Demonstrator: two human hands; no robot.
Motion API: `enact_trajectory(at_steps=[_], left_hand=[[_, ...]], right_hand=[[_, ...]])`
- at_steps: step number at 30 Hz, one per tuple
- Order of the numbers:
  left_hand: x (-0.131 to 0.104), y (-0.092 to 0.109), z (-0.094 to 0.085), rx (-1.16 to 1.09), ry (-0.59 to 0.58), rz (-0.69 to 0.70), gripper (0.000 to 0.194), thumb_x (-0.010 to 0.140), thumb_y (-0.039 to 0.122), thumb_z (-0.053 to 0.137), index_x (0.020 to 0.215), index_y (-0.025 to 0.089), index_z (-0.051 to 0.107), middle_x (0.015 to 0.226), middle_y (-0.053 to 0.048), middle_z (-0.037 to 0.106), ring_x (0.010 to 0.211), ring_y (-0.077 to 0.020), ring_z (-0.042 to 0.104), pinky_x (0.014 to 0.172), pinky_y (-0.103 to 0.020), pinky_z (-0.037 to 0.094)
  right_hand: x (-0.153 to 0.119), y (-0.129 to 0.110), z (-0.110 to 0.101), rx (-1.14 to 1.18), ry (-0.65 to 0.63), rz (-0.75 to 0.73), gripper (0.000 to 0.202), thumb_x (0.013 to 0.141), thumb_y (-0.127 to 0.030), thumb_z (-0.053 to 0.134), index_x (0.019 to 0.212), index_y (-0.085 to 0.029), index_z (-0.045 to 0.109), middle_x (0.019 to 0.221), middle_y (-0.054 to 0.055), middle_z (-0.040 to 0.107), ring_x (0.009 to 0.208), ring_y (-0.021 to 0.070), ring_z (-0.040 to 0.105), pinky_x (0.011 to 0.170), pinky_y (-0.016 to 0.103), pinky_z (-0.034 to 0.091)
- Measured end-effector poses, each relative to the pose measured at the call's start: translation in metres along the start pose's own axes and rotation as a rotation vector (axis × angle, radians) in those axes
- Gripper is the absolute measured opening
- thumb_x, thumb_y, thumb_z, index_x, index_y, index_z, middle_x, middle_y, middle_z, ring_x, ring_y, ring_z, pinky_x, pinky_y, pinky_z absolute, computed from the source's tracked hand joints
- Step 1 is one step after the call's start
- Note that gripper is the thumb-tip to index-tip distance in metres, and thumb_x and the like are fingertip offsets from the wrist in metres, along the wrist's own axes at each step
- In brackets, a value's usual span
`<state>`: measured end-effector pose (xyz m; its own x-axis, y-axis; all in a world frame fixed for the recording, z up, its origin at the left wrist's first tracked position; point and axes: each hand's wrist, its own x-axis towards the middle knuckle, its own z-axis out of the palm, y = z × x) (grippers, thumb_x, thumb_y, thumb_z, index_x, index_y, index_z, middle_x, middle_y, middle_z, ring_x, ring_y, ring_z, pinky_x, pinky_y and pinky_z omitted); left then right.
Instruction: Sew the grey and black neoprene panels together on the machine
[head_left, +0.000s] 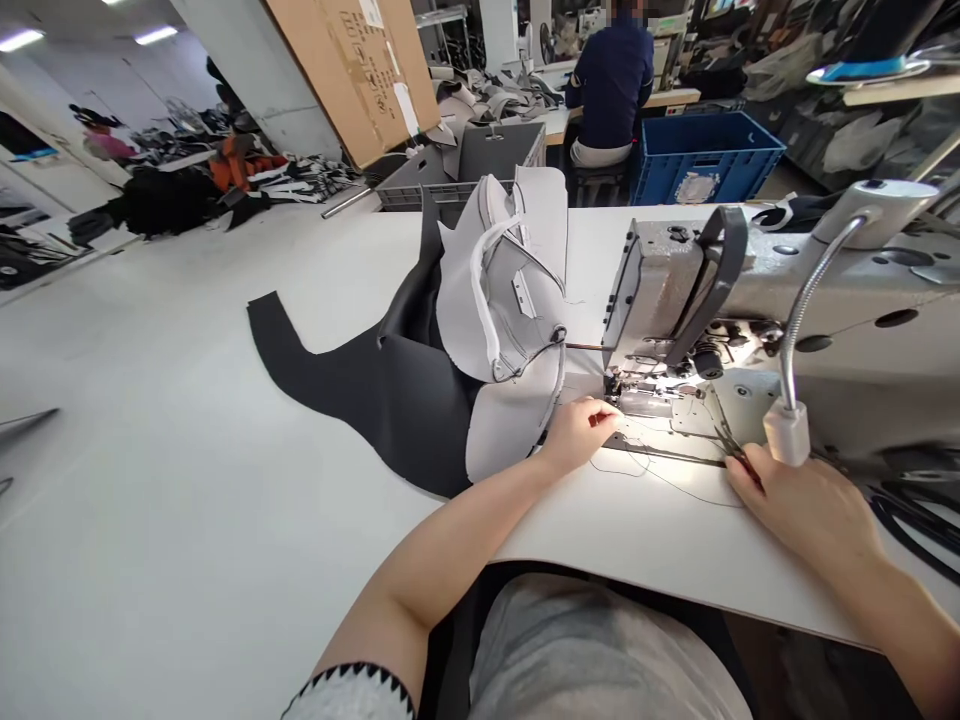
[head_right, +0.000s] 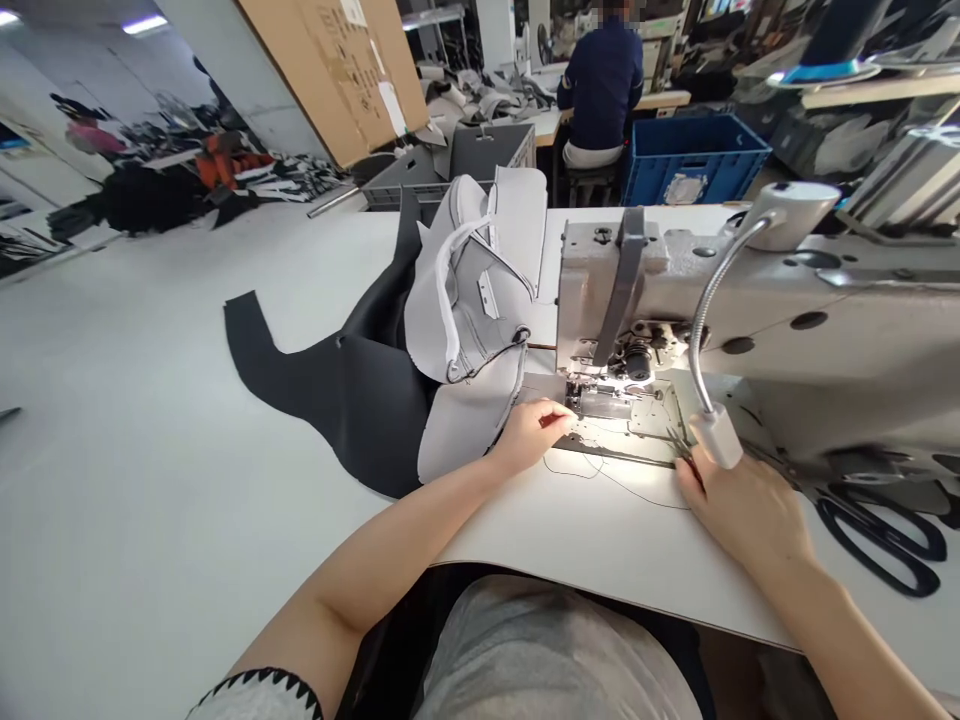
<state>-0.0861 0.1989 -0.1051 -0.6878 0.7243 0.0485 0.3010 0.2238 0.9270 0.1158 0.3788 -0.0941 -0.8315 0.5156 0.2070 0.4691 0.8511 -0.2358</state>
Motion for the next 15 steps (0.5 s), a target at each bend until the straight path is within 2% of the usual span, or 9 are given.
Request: enact_trajectory(at_steps=[2,4,6,7,9,11,13,15], left_hand=[[0.002,0.001,0.0,-0.079,0.008,-0.046,0.014,0.079,0.025,0.061,0.079,0.018,0.072,0.076,-0.001,0.067,0.071,-0.0137,0.059,0.069,-0.024,0.045],[0.003,0.004,-0.001,-0.13,0.02,-0.088,0.014,0.078,0.027,0.062,0.079,0.017,0.072,0.075,-0.001,0.067,0.072,-0.0141,0.059,0.069,-0.024,0.046],[0.004,0.006,-0.001,-0.142,0.035,-0.108,0.014,0.077,0.028,0.062,0.077,0.017,0.071,0.073,-0.001,0.067,0.071,-0.0142,0.059,0.067,-0.024,0.046],[0.004,0.007,-0.002,-0.138,0.045,-0.109,0.014,0.077,0.028,0.061,0.076,0.017,0.07,0.072,-0.001,0.067,0.069,-0.014,0.059,0.066,-0.023,0.046],[0.004,0.008,-0.002,-0.126,0.052,-0.106,0.014,0.077,0.028,0.061,0.074,0.017,0.069,0.069,0.0,0.065,0.067,-0.0132,0.057,0.063,-0.023,0.045],[0.005,0.009,-0.002,-0.113,0.053,-0.101,0.014,0.076,0.028,0.061,0.072,0.016,0.067,0.066,0.001,0.063,0.064,-0.0121,0.054,0.062,-0.022,0.044],[0.007,0.008,-0.002,-0.092,0.057,-0.095,0.013,0.076,0.026,0.061,0.069,0.016,0.066,0.064,0.002,0.061,0.063,-0.011,0.052,0.062,-0.022,0.042],[0.009,0.008,-0.001,-0.068,0.061,-0.092,0.013,0.076,0.024,0.061,0.067,0.016,0.064,0.063,0.002,0.06,0.062,-0.0103,0.051,0.062,-0.022,0.042]], right_hand=[[-0.008,-0.014,-0.002,0.187,-0.072,0.07,0.032,0.086,-0.048,0.045,0.068,-0.023,0.053,0.066,0.007,0.053,0.065,0.0243,0.053,0.057,0.035,0.037],[-0.014,-0.037,-0.001,0.6,-0.207,0.184,0.034,0.088,-0.054,0.046,0.082,-0.023,0.057,0.072,0.006,0.057,0.066,0.021,0.055,0.056,0.032,0.039],[-0.013,-0.063,0.0,1.109,-0.413,0.376,0.039,0.088,-0.059,0.046,0.1,-0.023,0.056,0.067,0.0,0.052,0.049,0.0132,0.043,0.045,0.027,0.032],[-0.009,-0.075,0.001,1.341,-0.522,0.489,0.041,0.087,-0.06,0.046,0.102,-0.023,0.055,0.064,-0.003,0.046,0.043,0.0098,0.033,0.041,0.024,0.026],[0.002,-0.094,0.006,1.689,-0.729,0.698,0.037,0.088,-0.057,0.047,0.096,-0.021,0.054,0.06,-0.006,0.035,0.041,0.0066,0.02,0.038,0.021,0.017],[0.017,-0.102,0.011,1.865,-0.832,0.86,0.029,0.09,-0.047,0.046,0.086,-0.019,0.051,0.06,-0.007,0.03,0.042,0.0058,0.018,0.037,0.018,0.014],[0.03,-0.104,0.017,1.925,-0.82,0.942,0.023,0.092,-0.04,0.046,0.082,-0.019,0.048,0.062,-0.006,0.031,0.043,0.0056,0.022,0.037,0.016,0.015],[0.039,-0.102,0.022,1.949,-0.787,0.951,0.02,0.091,-0.038,0.049,0.082,-0.02,0.047,0.064,-0.006,0.034,0.044,0.0058,0.025,0.038,0.016,0.017]])
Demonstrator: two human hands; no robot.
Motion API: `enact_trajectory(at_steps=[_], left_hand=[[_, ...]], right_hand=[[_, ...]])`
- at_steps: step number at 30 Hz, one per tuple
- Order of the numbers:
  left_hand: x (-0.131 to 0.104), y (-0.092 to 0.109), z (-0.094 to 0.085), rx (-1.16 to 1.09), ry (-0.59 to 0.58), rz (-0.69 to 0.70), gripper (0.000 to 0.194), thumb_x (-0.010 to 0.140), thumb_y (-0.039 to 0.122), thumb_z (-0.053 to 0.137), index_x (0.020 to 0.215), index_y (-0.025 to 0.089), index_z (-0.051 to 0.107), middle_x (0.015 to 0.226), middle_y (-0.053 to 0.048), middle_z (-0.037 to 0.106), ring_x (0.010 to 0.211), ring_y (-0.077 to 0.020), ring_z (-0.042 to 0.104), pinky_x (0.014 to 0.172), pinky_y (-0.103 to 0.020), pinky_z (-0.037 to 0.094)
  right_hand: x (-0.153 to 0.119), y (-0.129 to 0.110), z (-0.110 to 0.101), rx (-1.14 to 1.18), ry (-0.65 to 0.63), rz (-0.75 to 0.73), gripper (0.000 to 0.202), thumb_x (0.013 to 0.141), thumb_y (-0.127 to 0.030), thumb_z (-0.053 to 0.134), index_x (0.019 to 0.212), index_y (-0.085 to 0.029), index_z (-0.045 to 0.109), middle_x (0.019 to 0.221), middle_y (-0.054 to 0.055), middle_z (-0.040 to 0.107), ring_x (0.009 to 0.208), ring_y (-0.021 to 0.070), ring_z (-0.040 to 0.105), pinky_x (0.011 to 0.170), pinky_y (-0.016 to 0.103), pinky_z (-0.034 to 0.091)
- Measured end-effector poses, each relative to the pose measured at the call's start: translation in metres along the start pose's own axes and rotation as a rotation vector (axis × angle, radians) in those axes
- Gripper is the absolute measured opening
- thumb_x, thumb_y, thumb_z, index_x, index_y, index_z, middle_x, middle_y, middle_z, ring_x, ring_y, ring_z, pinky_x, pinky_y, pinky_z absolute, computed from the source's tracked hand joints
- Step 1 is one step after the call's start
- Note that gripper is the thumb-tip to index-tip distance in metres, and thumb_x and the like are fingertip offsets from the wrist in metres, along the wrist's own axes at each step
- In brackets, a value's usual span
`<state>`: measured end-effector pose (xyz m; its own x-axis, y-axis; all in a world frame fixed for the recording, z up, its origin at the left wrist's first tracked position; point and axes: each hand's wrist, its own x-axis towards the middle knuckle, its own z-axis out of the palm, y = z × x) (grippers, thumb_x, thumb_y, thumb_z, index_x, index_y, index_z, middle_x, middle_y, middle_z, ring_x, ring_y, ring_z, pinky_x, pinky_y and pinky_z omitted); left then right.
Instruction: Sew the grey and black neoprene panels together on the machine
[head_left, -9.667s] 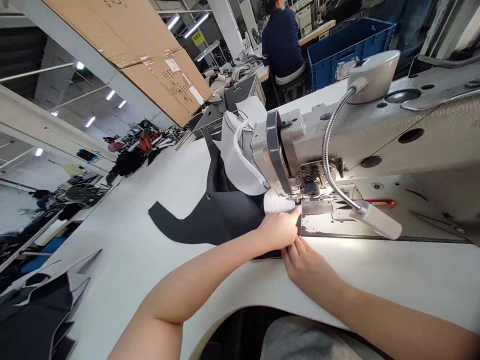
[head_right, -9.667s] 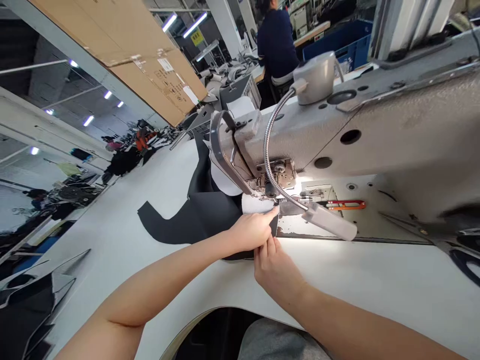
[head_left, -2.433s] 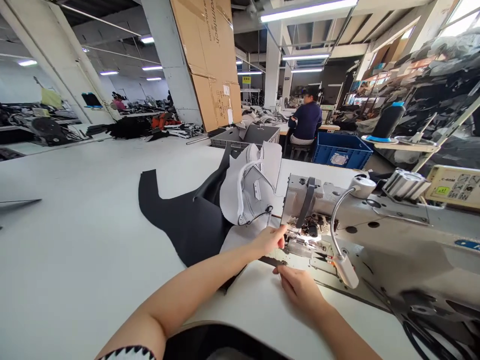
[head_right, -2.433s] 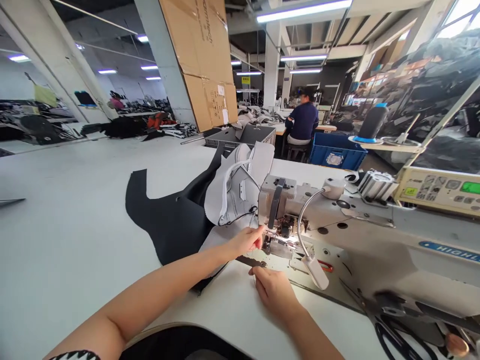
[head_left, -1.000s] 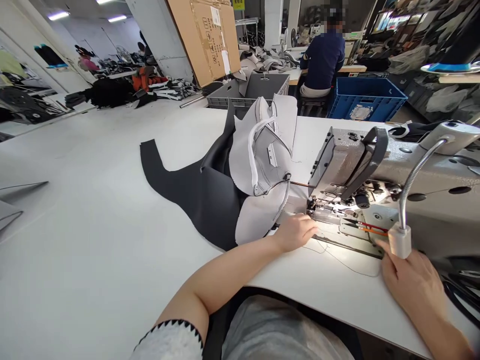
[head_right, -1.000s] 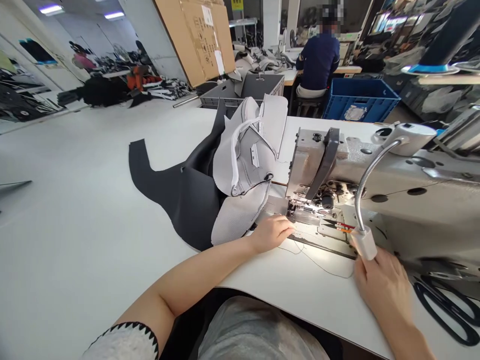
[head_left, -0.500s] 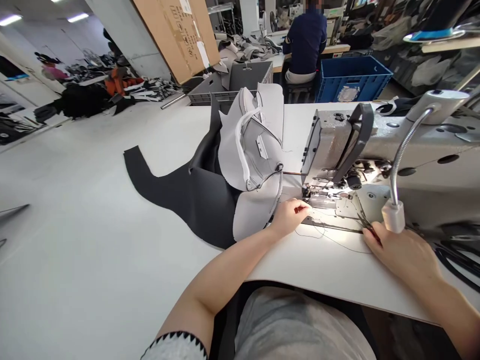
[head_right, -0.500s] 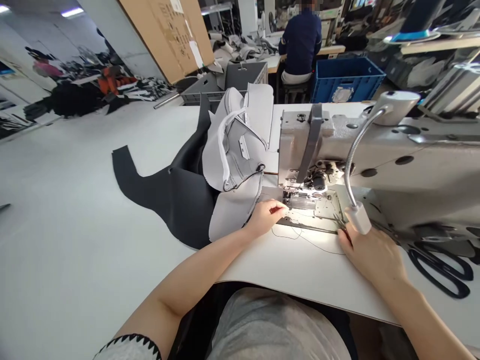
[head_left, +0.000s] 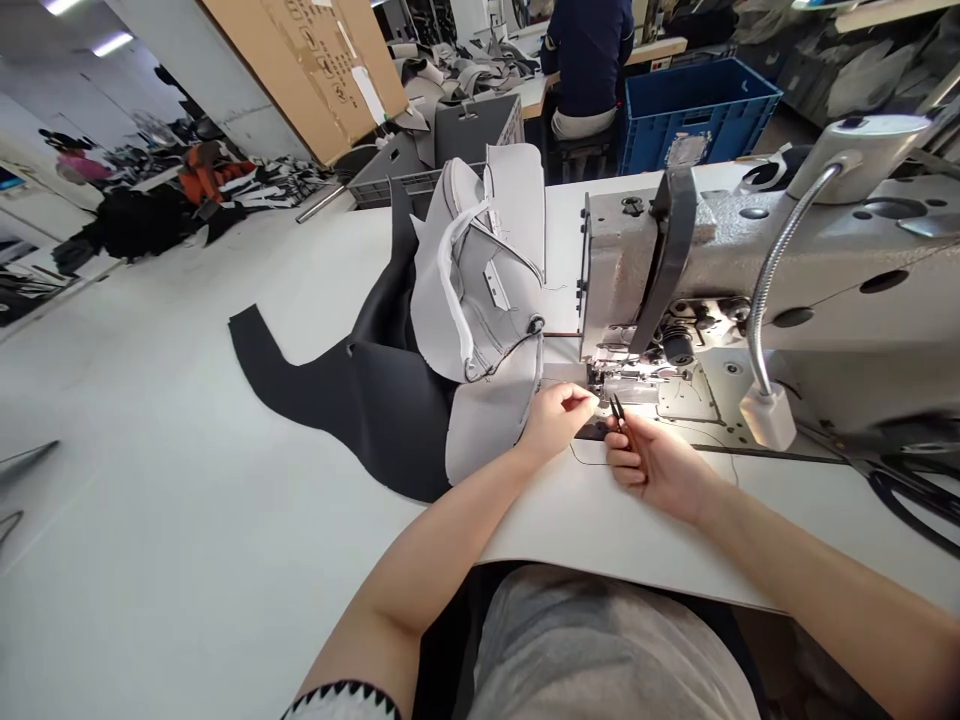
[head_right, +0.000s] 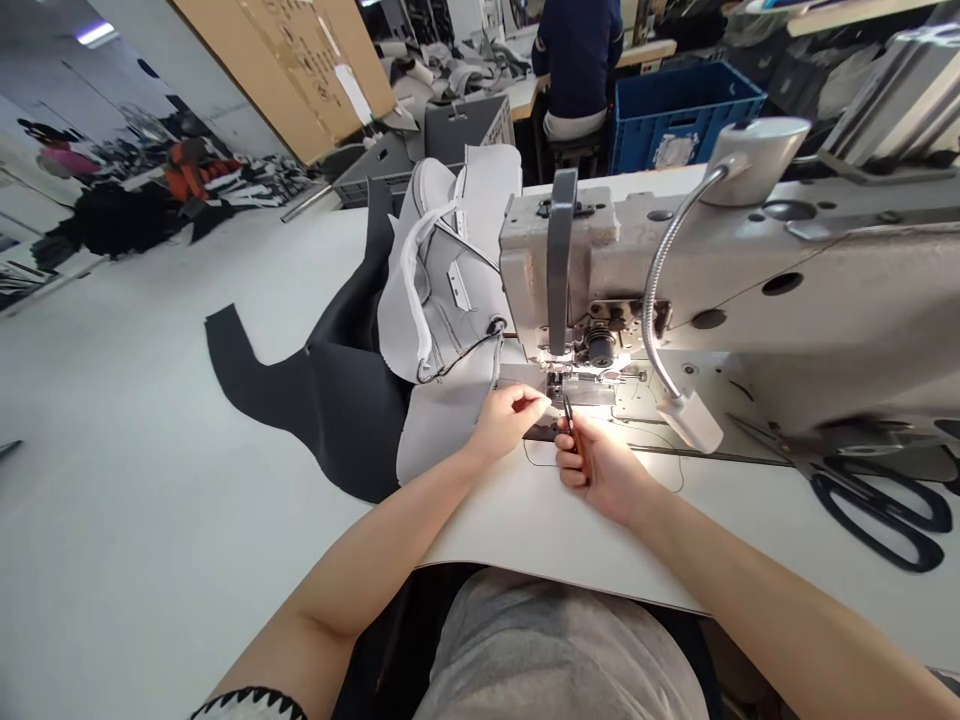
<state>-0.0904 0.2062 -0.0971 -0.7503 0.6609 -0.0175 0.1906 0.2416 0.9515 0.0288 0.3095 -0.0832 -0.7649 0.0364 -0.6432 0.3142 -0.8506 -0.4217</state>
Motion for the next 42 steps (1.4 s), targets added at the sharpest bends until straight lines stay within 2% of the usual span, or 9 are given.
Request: enact_trajectory(at_steps=[9,17,19,21,24,26,33,37,42], left_hand=[[0.005,0.001,0.003,0.039,-0.019,0.012,0.015,0.077,0.024,0.06,0.066,0.016,0.062,0.064,0.002,0.06,0.062,-0.0101,0.051,0.062,-0.022,0.041],[0.005,-0.001,0.003,0.051,0.005,0.03,0.014,0.078,0.025,0.06,0.068,0.016,0.064,0.064,0.002,0.06,0.06,-0.0103,0.051,0.06,-0.022,0.042],[0.01,-0.003,0.003,0.073,0.048,0.043,0.013,0.079,0.024,0.06,0.069,0.017,0.064,0.065,0.002,0.061,0.06,-0.0104,0.052,0.06,-0.022,0.042],[0.017,-0.004,0.003,0.098,0.108,0.074,0.011,0.079,0.023,0.061,0.07,0.017,0.065,0.066,0.002,0.061,0.062,-0.0107,0.053,0.061,-0.022,0.043],[0.029,-0.006,0.005,0.166,0.206,0.175,0.01,0.08,0.021,0.061,0.071,0.017,0.064,0.07,0.001,0.062,0.065,-0.0115,0.056,0.065,-0.022,0.045],[0.034,-0.008,0.005,0.242,0.251,0.266,0.009,0.08,0.019,0.062,0.072,0.018,0.063,0.072,0.0,0.062,0.067,-0.012,0.057,0.068,-0.023,0.046],[0.037,-0.015,0.004,0.465,0.273,0.42,0.011,0.081,0.018,0.063,0.069,0.019,0.063,0.067,0.001,0.058,0.067,-0.0138,0.057,0.07,-0.025,0.046],[0.038,-0.017,0.004,0.481,0.289,0.453,0.014,0.081,0.018,0.062,0.067,0.02,0.062,0.065,0.001,0.055,0.067,-0.014,0.057,0.068,-0.024,0.045],[0.037,-0.018,0.004,0.479,0.292,0.468,0.011,0.083,0.02,0.061,0.072,0.02,0.064,0.068,0.0,0.058,0.069,-0.0139,0.057,0.07,-0.024,0.046]], right_hand=[[0.008,-0.003,-0.004,0.017,-0.055,0.008,0.025,0.081,-0.036,0.067,0.084,-0.019,0.048,0.063,-0.008,0.036,0.045,0.0042,0.023,0.038,0.015,0.021],[0.005,-0.003,-0.007,-0.097,-0.11,-0.068,0.028,0.081,-0.041,0.065,0.084,-0.022,0.045,0.058,-0.01,0.03,0.042,0.0046,0.014,0.039,0.017,0.017],[0.002,-0.003,-0.009,-0.296,-0.098,-0.179,0.03,0.081,-0.049,0.061,0.086,-0.023,0.047,0.059,-0.009,0.033,0.043,0.0062,0.018,0.04,0.02,0.018],[0.0,-0.002,-0.013,-0.724,-0.004,-0.453,0.029,0.081,-0.051,0.058,0.089,-0.024,0.05,0.06,-0.007,0.04,0.046,0.0092,0.028,0.044,0.023,0.022],[0.001,-0.001,-0.02,-1.426,0.201,-0.918,0.016,0.077,-0.036,0.055,0.086,-0.024,0.057,0.062,-0.002,0.051,0.053,0.014,0.044,0.051,0.026,0.027],[0.005,0.0,-0.025,-1.672,0.242,-1.056,0.014,0.077,-0.029,0.05,0.085,-0.023,0.059,0.063,-0.001,0.057,0.055,0.0148,0.049,0.052,0.026,0.029],[0.018,0.001,-0.03,-1.774,0.293,-1.011,0.019,0.077,-0.026,0.047,0.09,-0.023,0.061,0.065,-0.001,0.063,0.055,0.0152,0.055,0.051,0.025,0.033],[0.019,-0.003,-0.032,-1.766,0.328,-1.015,0.023,0.076,-0.024,0.047,0.094,-0.022,0.062,0.072,0.001,0.066,0.061,0.0169,0.059,0.053,0.025,0.036],[0.02,-0.003,-0.036,-1.792,0.359,-1.035,0.026,0.08,-0.024,0.045,0.098,-0.023,0.063,0.067,0.001,0.065,0.057,0.0167,0.057,0.05,0.025,0.036]])
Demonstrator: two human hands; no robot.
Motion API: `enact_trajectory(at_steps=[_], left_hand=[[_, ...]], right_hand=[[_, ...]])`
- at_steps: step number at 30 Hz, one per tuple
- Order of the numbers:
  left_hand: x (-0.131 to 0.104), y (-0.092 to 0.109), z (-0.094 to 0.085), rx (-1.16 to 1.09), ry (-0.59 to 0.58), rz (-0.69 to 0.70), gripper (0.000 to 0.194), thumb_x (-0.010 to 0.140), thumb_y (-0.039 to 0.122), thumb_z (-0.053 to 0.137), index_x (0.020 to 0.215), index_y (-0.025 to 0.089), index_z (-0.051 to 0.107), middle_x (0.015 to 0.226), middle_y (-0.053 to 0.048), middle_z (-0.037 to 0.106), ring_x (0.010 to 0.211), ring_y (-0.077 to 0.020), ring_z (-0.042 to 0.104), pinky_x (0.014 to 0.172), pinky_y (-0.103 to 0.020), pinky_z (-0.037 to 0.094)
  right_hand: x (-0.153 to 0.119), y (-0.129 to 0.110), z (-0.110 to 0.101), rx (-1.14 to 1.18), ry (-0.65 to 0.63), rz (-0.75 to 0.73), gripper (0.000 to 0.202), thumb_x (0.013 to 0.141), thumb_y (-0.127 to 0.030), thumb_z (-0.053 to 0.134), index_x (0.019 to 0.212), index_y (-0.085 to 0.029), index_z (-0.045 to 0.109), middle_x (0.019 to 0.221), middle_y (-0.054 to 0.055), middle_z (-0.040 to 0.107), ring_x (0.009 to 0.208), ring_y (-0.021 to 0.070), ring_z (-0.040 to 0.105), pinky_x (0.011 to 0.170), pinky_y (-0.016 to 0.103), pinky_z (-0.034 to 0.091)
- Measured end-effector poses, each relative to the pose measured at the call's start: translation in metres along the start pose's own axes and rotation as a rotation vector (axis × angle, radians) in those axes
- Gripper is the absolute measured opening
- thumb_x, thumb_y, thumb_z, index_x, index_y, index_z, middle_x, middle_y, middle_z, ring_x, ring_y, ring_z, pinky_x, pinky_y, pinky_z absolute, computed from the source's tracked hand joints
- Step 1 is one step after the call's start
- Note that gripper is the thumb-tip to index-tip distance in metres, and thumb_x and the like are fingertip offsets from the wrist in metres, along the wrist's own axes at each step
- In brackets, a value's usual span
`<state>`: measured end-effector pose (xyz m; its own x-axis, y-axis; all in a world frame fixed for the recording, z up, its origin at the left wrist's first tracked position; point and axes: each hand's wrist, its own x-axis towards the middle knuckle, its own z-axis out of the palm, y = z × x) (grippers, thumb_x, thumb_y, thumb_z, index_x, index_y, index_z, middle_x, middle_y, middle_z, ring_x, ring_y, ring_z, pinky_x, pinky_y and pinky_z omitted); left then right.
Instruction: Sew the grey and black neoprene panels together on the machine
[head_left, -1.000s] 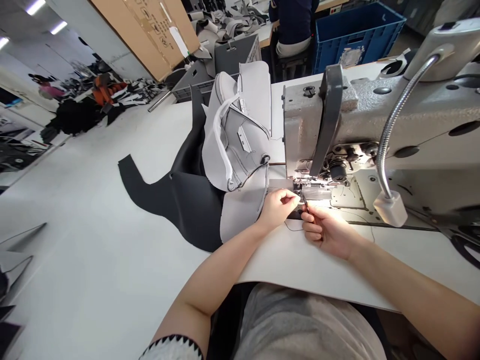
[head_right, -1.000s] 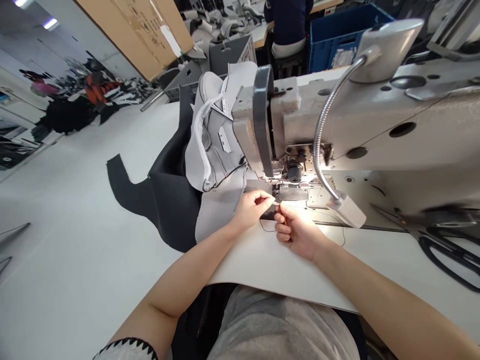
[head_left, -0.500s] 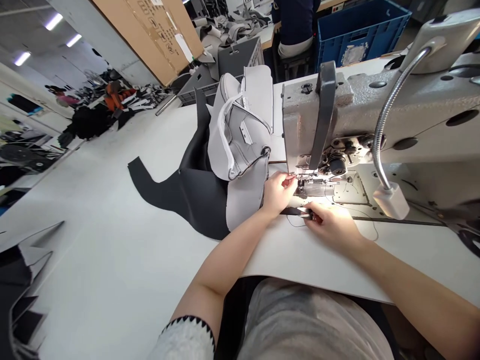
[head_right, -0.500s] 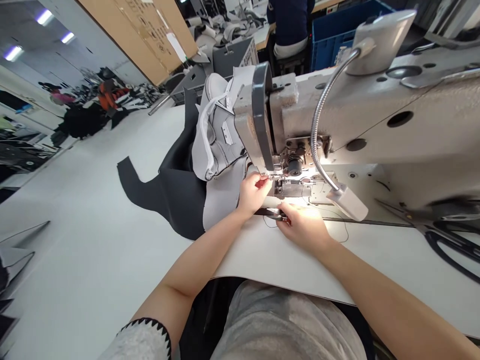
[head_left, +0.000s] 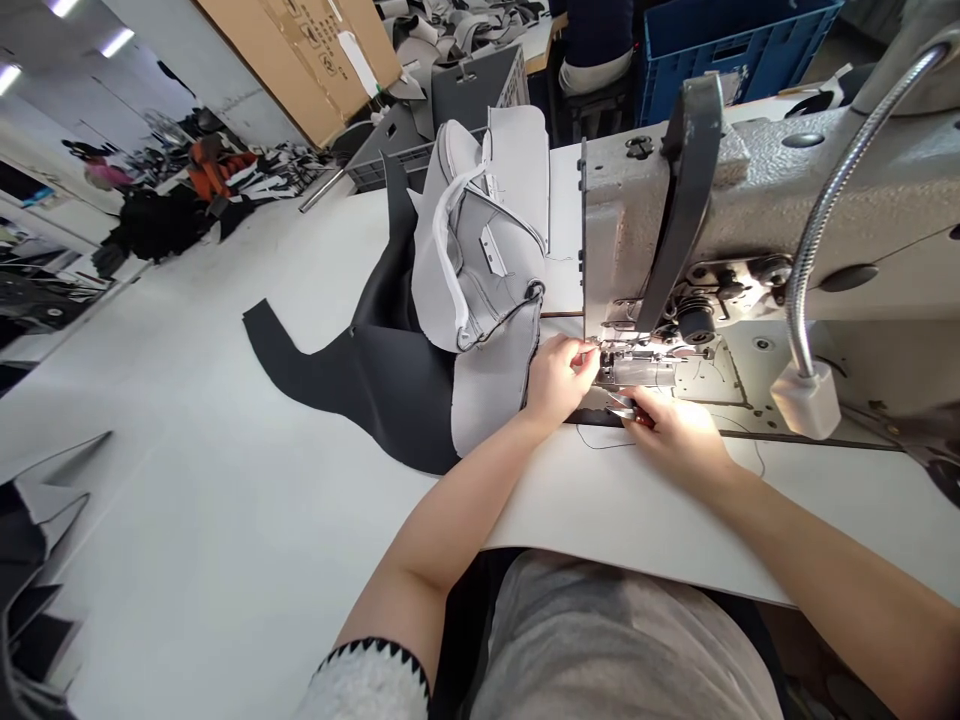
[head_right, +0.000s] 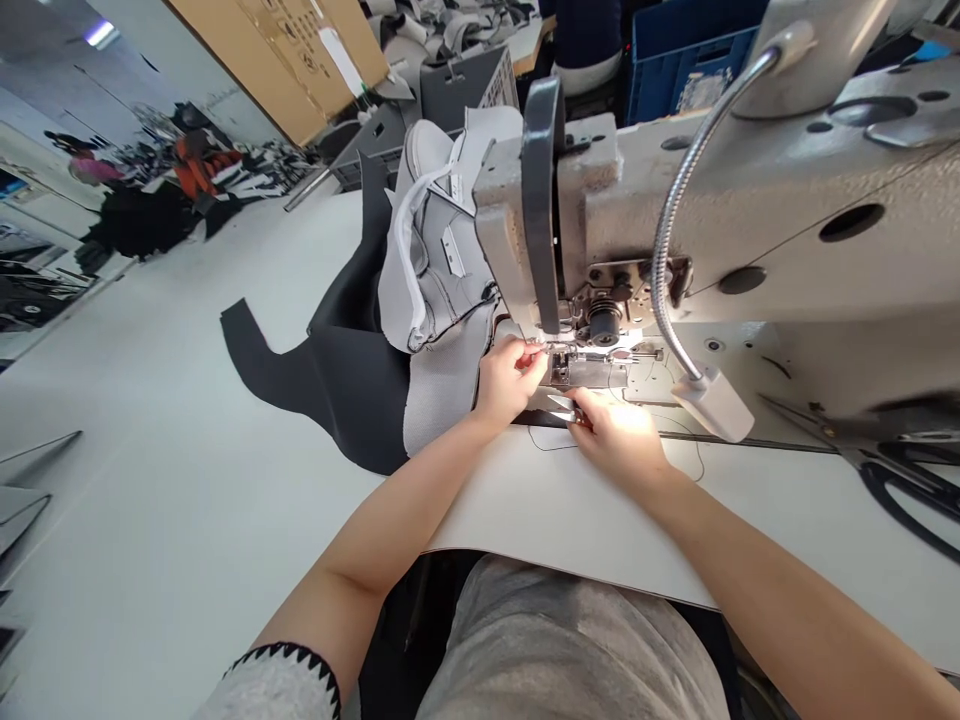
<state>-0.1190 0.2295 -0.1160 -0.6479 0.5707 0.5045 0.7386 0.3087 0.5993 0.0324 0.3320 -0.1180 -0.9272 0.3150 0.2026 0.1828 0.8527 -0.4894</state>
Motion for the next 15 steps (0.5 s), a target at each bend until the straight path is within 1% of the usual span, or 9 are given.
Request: enact_trajectory(at_steps=[2,4,7,9,11,15], left_hand=[[0.0,0.0,0.001,0.013,-0.007,0.001,0.011,0.083,0.02,0.062,0.072,0.02,0.065,0.068,0.0,0.057,0.07,-0.0144,0.057,0.071,-0.025,0.046],[-0.001,0.0,0.002,0.025,-0.009,0.005,0.01,0.084,0.02,0.062,0.074,0.02,0.065,0.068,-0.001,0.058,0.072,-0.015,0.058,0.073,-0.025,0.047],[-0.001,-0.001,0.003,0.019,-0.032,0.017,0.008,0.086,0.021,0.062,0.079,0.019,0.066,0.072,-0.002,0.06,0.073,-0.016,0.059,0.074,-0.027,0.048],[-0.002,-0.002,0.004,0.009,-0.053,0.024,0.009,0.087,0.022,0.061,0.082,0.018,0.067,0.076,-0.003,0.062,0.074,-0.0164,0.06,0.074,-0.028,0.049],[-0.002,-0.002,0.004,-0.001,-0.06,0.034,0.008,0.088,0.022,0.061,0.084,0.018,0.067,0.08,-0.004,0.064,0.076,-0.0166,0.061,0.075,-0.028,0.049],[-0.002,-0.004,0.006,-0.022,-0.041,0.048,0.008,0.088,0.021,0.062,0.085,0.017,0.068,0.08,-0.004,0.064,0.076,-0.0172,0.062,0.074,-0.028,0.05]], right_hand=[[0.001,0.001,0.001,-0.025,0.017,-0.016,0.032,0.08,-0.019,0.043,0.104,-0.023,0.063,0.075,0.002,0.067,0.064,0.0172,0.059,0.051,0.025,0.038],[0.002,0.0,0.002,-0.06,0.056,-0.039,0.043,0.078,-0.014,0.041,0.115,-0.024,0.061,0.09,0.005,0.067,0.076,0.0189,0.062,0.054,0.026,0.042],[0.007,-0.003,0.003,-0.103,0.1,-0.054,0.057,0.077,-0.01,0.041,0.131,-0.024,0.054,0.114,0.01,0.061,0.095,0.0232,0.061,0.06,0.028,0.05],[0.01,-0.004,0.003,-0.124,0.095,-0.053,0.059,0.078,-0.01,0.041,0.135,-0.022,0.051,0.128,0.012,0.054,0.106,0.0263,0.058,0.065,0.031,0.053],[0.013,-0.005,0.003,-0.144,0.077,-0.049,0.06,0.078,-0.01,0.04,0.136,-0.022,0.049,0.136,0.013,0.048,0.112,0.0288,0.056,0.068,0.034,0.056],[0.016,-0.004,0.004,-0.144,0.045,-0.063,0.064,0.078,-0.011,0.04,0.14,-0.023,0.044,0.14,0.013,0.046,0.115,0.0318,0.054,0.074,0.039,0.058]])
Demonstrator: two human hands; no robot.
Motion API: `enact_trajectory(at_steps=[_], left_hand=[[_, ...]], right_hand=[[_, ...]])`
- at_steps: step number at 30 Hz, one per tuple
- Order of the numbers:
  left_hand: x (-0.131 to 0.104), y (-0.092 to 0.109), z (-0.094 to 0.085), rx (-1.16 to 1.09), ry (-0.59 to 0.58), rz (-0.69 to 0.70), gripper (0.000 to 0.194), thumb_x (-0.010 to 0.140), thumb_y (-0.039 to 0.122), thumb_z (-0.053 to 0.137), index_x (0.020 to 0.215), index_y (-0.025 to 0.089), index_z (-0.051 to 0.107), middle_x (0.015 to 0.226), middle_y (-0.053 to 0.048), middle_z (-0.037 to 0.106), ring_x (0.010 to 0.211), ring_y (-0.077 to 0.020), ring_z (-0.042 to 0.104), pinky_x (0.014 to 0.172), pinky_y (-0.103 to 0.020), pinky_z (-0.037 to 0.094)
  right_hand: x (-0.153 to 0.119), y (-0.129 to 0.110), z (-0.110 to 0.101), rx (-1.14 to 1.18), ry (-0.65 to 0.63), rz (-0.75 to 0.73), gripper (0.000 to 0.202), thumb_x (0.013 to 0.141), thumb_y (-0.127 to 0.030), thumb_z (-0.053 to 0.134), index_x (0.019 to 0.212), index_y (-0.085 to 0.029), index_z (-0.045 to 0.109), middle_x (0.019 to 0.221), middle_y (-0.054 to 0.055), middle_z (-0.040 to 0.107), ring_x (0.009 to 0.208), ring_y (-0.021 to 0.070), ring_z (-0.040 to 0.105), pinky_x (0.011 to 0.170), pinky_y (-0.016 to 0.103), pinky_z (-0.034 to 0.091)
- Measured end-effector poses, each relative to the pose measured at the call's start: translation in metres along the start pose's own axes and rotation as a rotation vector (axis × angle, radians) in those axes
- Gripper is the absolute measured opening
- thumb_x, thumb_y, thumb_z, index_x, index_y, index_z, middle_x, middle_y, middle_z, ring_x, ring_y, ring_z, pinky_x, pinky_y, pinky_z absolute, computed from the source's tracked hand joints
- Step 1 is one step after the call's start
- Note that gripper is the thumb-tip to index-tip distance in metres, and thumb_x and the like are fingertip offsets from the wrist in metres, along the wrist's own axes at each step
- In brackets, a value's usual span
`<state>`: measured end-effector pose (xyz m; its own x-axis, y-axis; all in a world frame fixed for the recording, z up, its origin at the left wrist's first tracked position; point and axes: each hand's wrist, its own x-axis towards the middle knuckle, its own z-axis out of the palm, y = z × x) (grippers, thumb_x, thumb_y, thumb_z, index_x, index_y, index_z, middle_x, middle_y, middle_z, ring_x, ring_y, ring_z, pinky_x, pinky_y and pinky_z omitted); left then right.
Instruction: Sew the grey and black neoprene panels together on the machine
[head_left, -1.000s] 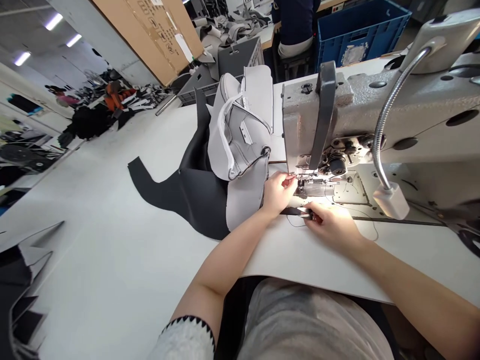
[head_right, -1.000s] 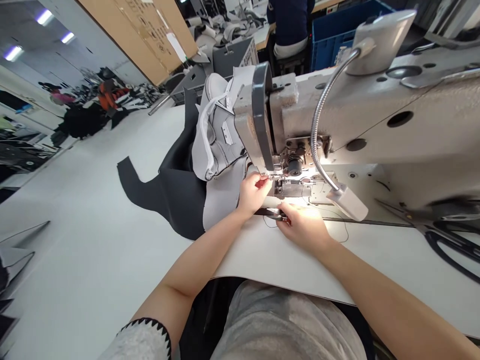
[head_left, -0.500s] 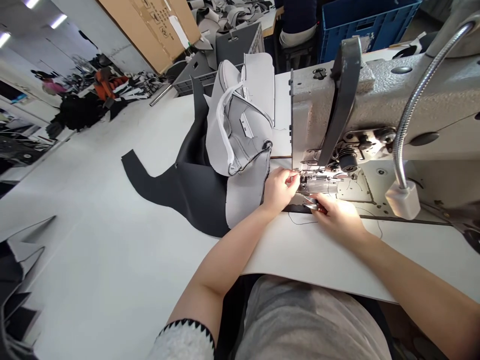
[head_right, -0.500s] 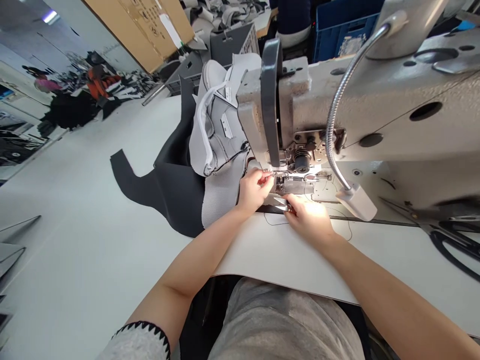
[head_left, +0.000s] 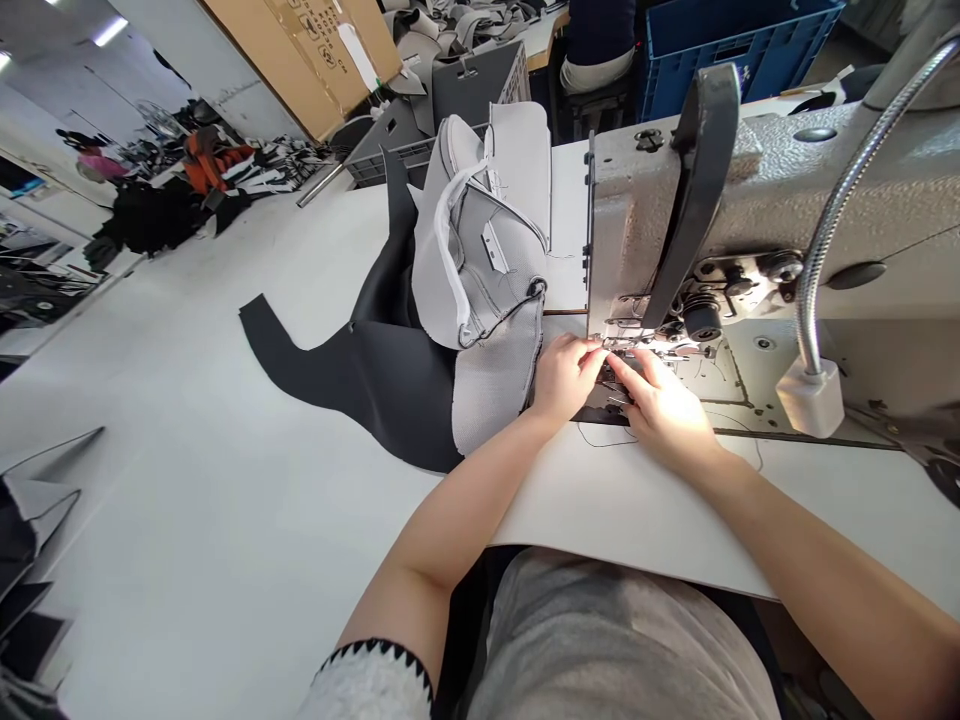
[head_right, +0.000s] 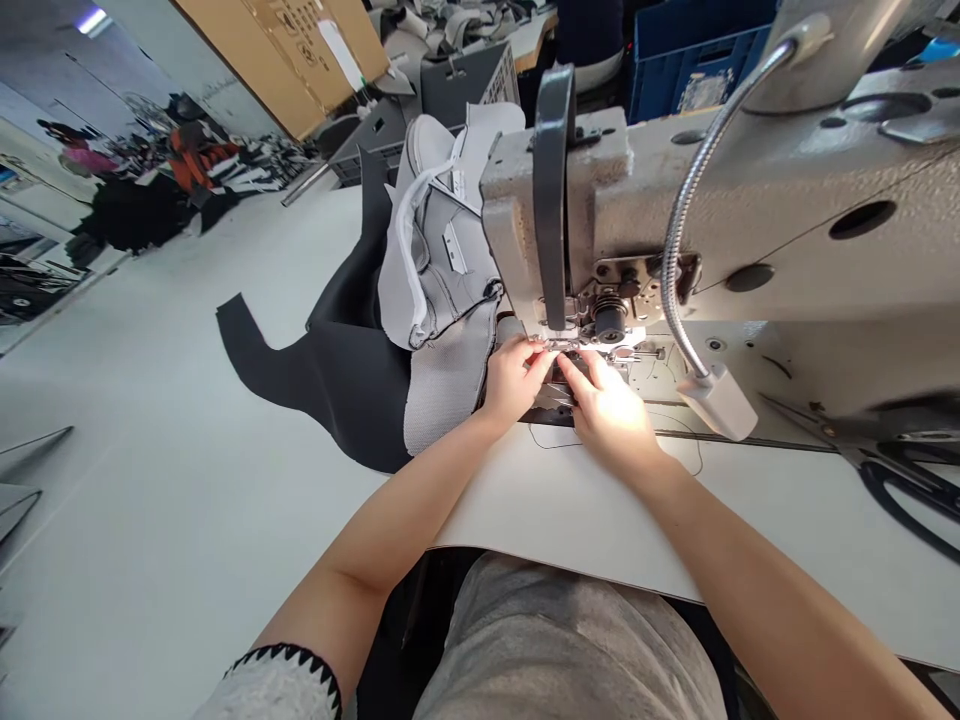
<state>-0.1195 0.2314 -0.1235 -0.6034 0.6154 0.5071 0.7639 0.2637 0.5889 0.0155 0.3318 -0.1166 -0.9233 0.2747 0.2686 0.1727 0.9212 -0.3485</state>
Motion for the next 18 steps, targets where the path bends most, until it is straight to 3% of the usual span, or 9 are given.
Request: enact_trajectory(at_steps=[6,10,12,15,18], left_hand=[[0.0,-0.001,0.006,-0.02,0.01,-0.012,0.007,0.087,0.021,0.065,0.088,0.016,0.069,0.088,-0.006,0.066,0.085,-0.0176,0.063,0.079,-0.028,0.051],[-0.004,0.001,-0.003,0.031,0.018,0.074,0.015,0.089,0.028,0.063,0.096,0.016,0.069,0.101,-0.008,0.067,0.1,-0.02,0.061,0.09,-0.032,0.048],[-0.007,0.002,-0.01,0.034,-0.062,0.208,0.019,0.094,0.028,0.055,0.102,0.018,0.069,0.107,-0.007,0.068,0.103,-0.0196,0.06,0.094,-0.034,0.047],[-0.013,0.003,-0.018,-0.016,-0.32,0.414,0.027,0.098,0.022,0.045,0.115,0.022,0.066,0.118,-0.003,0.068,0.106,-0.0174,0.059,0.097,-0.033,0.045],[-0.014,0.002,-0.018,-0.049,-0.5,0.357,0.028,0.096,0.02,0.049,0.12,0.022,0.064,0.12,-0.002,0.067,0.105,-0.0163,0.06,0.096,-0.029,0.046]], right_hand=[[0.0,0.003,0.004,0.072,0.003,-0.029,0.065,0.078,-0.01,0.039,0.142,-0.019,0.04,0.14,0.013,0.047,0.125,0.0305,0.048,0.088,0.042,0.055],[-0.006,0.012,-0.002,0.113,0.013,-0.111,0.07,0.078,-0.008,0.04,0.146,-0.021,0.034,0.143,0.011,0.046,0.128,0.0273,0.047,0.095,0.04,0.052],[-0.012,0.019,-0.008,0.108,-0.04,-0.18,0.07,0.078,-0.008,0.039,0.146,-0.022,0.035,0.142,0.01,0.047,0.124,0.025,0.052,0.089,0.036,0.055],[-0.019,0.032,-0.017,0.053,-0.17,-0.27,0.064,0.078,-0.009,0.038,0.14,-0.025,0.046,0.14,0.007,0.052,0.111,0.0227,0.062,0.076,0.03,0.058],[-0.02,0.042,-0.021,0.04,-0.233,-0.315,0.057,0.08,-0.011,0.039,0.134,-0.024,0.053,0.139,0.006,0.054,0.11,0.0225,0.063,0.081,0.032,0.057]])
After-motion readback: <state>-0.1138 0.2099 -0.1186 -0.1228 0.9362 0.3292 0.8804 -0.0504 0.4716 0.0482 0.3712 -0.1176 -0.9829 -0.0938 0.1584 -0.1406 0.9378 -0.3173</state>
